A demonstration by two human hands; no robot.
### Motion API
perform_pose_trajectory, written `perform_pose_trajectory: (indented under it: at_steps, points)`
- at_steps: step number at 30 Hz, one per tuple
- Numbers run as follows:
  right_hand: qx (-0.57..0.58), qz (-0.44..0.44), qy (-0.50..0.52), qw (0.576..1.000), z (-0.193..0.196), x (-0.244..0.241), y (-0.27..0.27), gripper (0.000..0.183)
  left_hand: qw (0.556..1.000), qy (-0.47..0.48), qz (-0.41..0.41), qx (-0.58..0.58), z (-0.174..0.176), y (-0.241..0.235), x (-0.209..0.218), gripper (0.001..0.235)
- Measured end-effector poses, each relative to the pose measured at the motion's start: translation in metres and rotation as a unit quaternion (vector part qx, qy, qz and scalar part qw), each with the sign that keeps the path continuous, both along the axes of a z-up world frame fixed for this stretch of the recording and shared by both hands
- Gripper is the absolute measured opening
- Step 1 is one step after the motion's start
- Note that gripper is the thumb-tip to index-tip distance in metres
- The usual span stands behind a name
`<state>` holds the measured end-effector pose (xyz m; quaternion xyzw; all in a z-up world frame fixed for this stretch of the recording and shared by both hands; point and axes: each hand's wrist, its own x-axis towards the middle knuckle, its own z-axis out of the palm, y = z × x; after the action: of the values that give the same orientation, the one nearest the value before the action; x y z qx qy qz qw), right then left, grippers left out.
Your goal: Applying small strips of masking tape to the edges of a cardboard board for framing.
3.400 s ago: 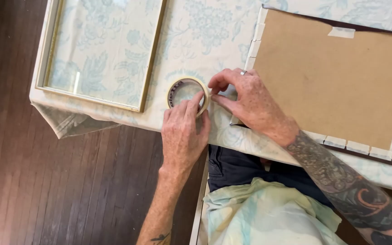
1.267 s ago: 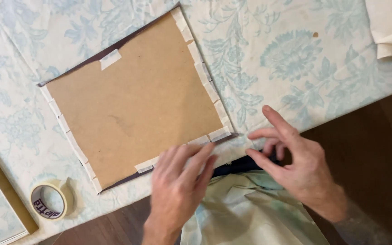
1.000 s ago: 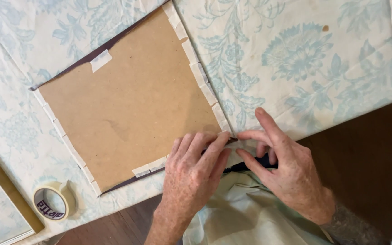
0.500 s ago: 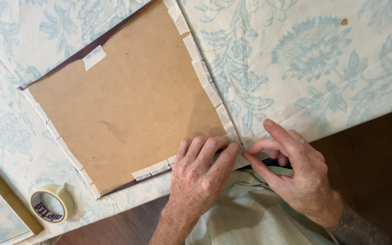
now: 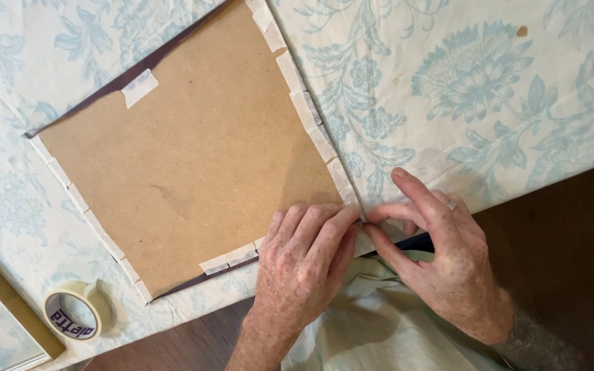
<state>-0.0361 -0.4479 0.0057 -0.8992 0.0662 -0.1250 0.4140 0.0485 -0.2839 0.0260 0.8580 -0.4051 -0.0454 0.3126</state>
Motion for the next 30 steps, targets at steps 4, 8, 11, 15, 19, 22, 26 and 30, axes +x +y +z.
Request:
perform_pose_trajectory:
  at_steps: [4, 8, 11, 15, 19, 22, 26, 30]
  points:
    - [-0.003, -0.007, 0.001, 1.000, 0.003, 0.003, 0.002, 0.060, 1.000, 0.001, -0.005, 0.002, 0.003, 0.000, 0.001, 0.018]
    - [-0.034, -0.015, 0.016, 0.999, 0.003, 0.001, 0.003, 0.064, 1.000, -0.022, -0.003, 0.017, 0.003, -0.001, 0.000, 0.014]
    - [-0.041, -0.025, 0.041, 0.998, 0.006, 0.001, 0.005, 0.069, 0.999, -0.039, -0.002, 0.020, 0.000, -0.001, 0.000, 0.012]
    - [-0.024, -0.036, 0.049, 0.998, 0.010, 0.003, 0.008, 0.070, 0.998, -0.051, -0.002, 0.023, -0.001, -0.001, 0.000, 0.009]
    - [-0.028, -0.043, 0.035, 0.998, 0.010, 0.003, 0.012, 0.068, 0.999, -0.047, 0.000, 0.018, -0.002, 0.000, 0.001, 0.009]
    - [-0.027, -0.049, 0.036, 0.998, 0.012, 0.003, 0.016, 0.067, 1.000, -0.025, 0.000, 0.006, -0.004, 0.003, 0.000, 0.013]
    - [-0.026, -0.056, 0.035, 0.997, 0.013, 0.004, 0.018, 0.063, 1.000, -0.024, 0.010, -0.008, -0.005, 0.003, 0.000, 0.014]
    - [-0.021, -0.074, 0.058, 0.995, 0.016, 0.004, 0.022, 0.057, 0.999, -0.026, 0.018, -0.018, -0.007, 0.004, -0.002, 0.012]
